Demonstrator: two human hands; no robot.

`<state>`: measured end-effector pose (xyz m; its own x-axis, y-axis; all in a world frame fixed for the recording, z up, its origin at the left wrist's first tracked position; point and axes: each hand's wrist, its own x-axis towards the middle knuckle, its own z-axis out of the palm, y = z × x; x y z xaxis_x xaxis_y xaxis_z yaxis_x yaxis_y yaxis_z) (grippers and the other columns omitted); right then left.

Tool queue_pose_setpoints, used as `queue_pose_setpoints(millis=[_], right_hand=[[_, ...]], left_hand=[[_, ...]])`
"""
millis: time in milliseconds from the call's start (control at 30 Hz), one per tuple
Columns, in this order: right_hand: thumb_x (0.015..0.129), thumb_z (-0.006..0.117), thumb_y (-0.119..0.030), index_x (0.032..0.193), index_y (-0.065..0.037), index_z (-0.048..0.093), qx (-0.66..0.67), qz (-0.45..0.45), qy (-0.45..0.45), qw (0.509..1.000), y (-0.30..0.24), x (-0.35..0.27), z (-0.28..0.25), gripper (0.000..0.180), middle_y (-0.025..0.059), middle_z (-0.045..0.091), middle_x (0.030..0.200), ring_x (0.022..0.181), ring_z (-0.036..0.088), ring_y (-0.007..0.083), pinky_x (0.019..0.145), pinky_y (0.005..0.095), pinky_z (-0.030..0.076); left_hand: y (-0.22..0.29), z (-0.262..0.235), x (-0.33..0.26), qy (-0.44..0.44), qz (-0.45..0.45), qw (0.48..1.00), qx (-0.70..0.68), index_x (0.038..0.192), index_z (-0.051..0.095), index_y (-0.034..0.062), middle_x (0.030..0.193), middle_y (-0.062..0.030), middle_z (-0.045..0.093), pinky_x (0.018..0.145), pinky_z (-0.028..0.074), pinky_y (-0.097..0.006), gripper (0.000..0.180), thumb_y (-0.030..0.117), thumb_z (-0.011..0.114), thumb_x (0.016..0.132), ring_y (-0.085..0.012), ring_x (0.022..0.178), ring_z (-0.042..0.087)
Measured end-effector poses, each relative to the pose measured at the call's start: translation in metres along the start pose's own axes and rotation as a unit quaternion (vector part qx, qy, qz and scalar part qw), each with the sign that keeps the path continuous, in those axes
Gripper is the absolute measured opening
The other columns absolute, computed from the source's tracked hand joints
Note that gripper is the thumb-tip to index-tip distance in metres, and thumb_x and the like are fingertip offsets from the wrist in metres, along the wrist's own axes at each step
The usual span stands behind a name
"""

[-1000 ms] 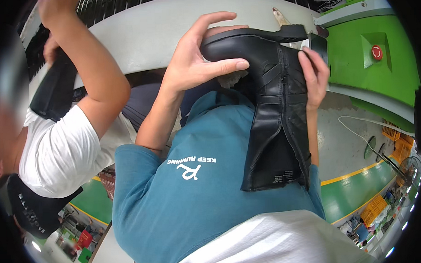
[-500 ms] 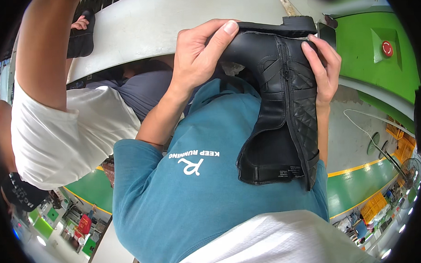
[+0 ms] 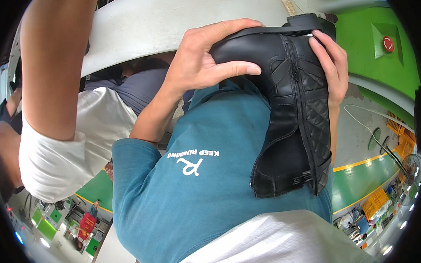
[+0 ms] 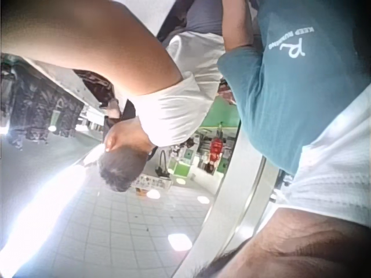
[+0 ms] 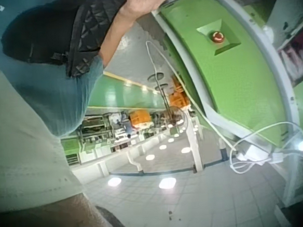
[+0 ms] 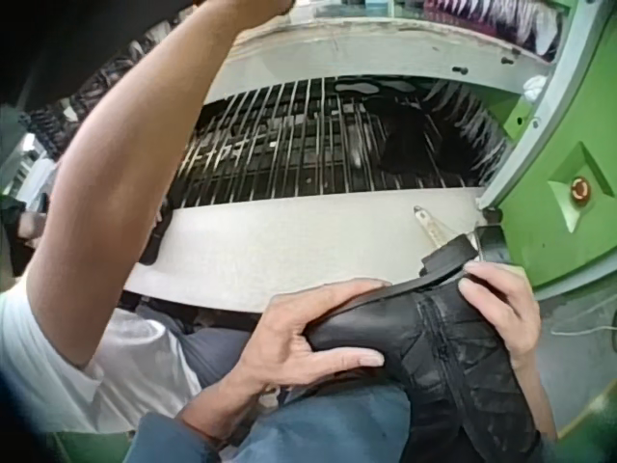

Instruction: The recorder is inspecting and cleaning black boots as they come off a conveyor belt in a shoe manufacturing facility.

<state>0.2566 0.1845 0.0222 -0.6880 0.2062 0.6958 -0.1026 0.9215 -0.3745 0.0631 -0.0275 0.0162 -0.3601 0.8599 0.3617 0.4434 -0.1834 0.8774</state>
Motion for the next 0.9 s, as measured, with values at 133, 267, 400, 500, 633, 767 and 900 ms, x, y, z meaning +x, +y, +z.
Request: queue_pose_setpoints(millis=[133, 267, 400, 500, 633, 767, 900], right_hand=[[0.08, 0.07, -0.007, 0.123, -0.002, 0.078, 0.004, -0.011, -0.051, 0.999, 0.01, 0.006, 0.002, 0.044, 0.0138, 0.073, 0.127, 0.108, 0.07, 0.0252, 0.093, 0.0315, 0.056], [0.082, 0.067, -0.005, 0.124, -0.003, 0.078, 0.022, -0.018, -0.074, 0.997, 0.019, 0.012, 0.007, 0.044, 0.0119, 0.073, 0.13, 0.111, 0.069, 0.0241, 0.095, 0.031, 0.054], [0.084, 0.069, -0.008, 0.131, -0.002, 0.073, 0.101, 0.028, -0.172, 0.98, 0.017, 0.033, 0.011, 0.048, 0.0118, 0.071, 0.134, 0.12, 0.067, 0.0258, 0.105, 0.0339, 0.05], [0.086, 0.073, -0.013, 0.137, 0.0, 0.068, 0.157, 0.07, -0.222, 0.96, 0.034, 0.035, 0.014, 0.053, 0.0132, 0.071, 0.134, 0.126, 0.065, 0.0274, 0.113, 0.0365, 0.045], [0.1, 0.076, -0.028, 0.127, 0.0, 0.068, 0.226, 0.218, -0.21, 0.926, 0.079, -0.019, 0.033, 0.04, 0.0064, 0.071, 0.118, 0.105, 0.066, 0.0123, 0.09, 0.0275, 0.054], [0.1, 0.072, -0.05, 0.103, -0.001, 0.071, 0.263, 0.354, -0.232, 0.867, 0.084, 0.011, 0.052, 0.049, -0.0058, 0.059, 0.082, 0.075, 0.05, 0.0045, 0.064, 0.0246, 0.039], [0.103, 0.063, -0.058, 0.105, -0.004, 0.075, 0.265, 0.458, -0.234, 0.816, 0.062, 0.052, 0.081, 0.055, -0.0067, 0.058, 0.079, 0.071, 0.048, 0.0039, 0.062, 0.0256, 0.035]], left_hand=[[-0.01, 0.002, -0.006, 0.004, -0.05, 0.998, -0.041, 0.136, 0.069, -0.0003, 0.122, -0.0156, 0.076, 0.099, 0.057, -0.033, 0.064, 0.014, 0.093, 0.079, -0.0219, 0.112, 0.074], [-0.021, 0.002, -0.01, 0.012, -0.131, 0.987, -0.096, 0.139, 0.067, 0.0005, 0.127, -0.0138, 0.074, 0.102, 0.056, -0.033, 0.065, 0.015, 0.092, 0.081, -0.0201, 0.113, 0.072], [-0.034, -0.002, -0.02, 0.038, -0.048, 0.99, -0.127, 0.156, 0.049, 0.002, 0.145, -0.0167, 0.065, 0.114, 0.048, -0.038, 0.091, 0.012, 0.093, 0.077, -0.0245, 0.133, 0.063], [-0.042, -0.013, -0.026, 0.008, 0.029, 0.992, -0.119, 0.163, 0.035, 0.0015, 0.157, -0.0189, 0.054, 0.119, 0.046, -0.041, 0.101, 0.006, 0.09, 0.077, -0.0287, 0.141, 0.056], [-0.048, -0.018, -0.051, 0.0, -0.04, 0.967, -0.253, 0.164, 0.032, 0.0008, 0.159, -0.0172, 0.05, 0.12, 0.046, -0.042, 0.096, -0.001, 0.083, 0.082, -0.0282, 0.142, 0.054], [-0.06, -0.029, -0.064, 0.0, -0.146, 0.934, -0.326, 0.163, 0.036, 0.0019, 0.153, -0.018, 0.053, 0.111, 0.055, -0.037, 0.08, -0.011, 0.072, 0.092, -0.0224, 0.132, 0.061], [-0.065, -0.029, -0.066, 0.044, -0.178, 0.945, -0.271, 0.147, 0.06, 0.0019, 0.137, -0.0142, 0.069, 0.106, 0.057, -0.038, 0.06, 0.004, 0.081, 0.091, -0.0243, 0.127, 0.066]])
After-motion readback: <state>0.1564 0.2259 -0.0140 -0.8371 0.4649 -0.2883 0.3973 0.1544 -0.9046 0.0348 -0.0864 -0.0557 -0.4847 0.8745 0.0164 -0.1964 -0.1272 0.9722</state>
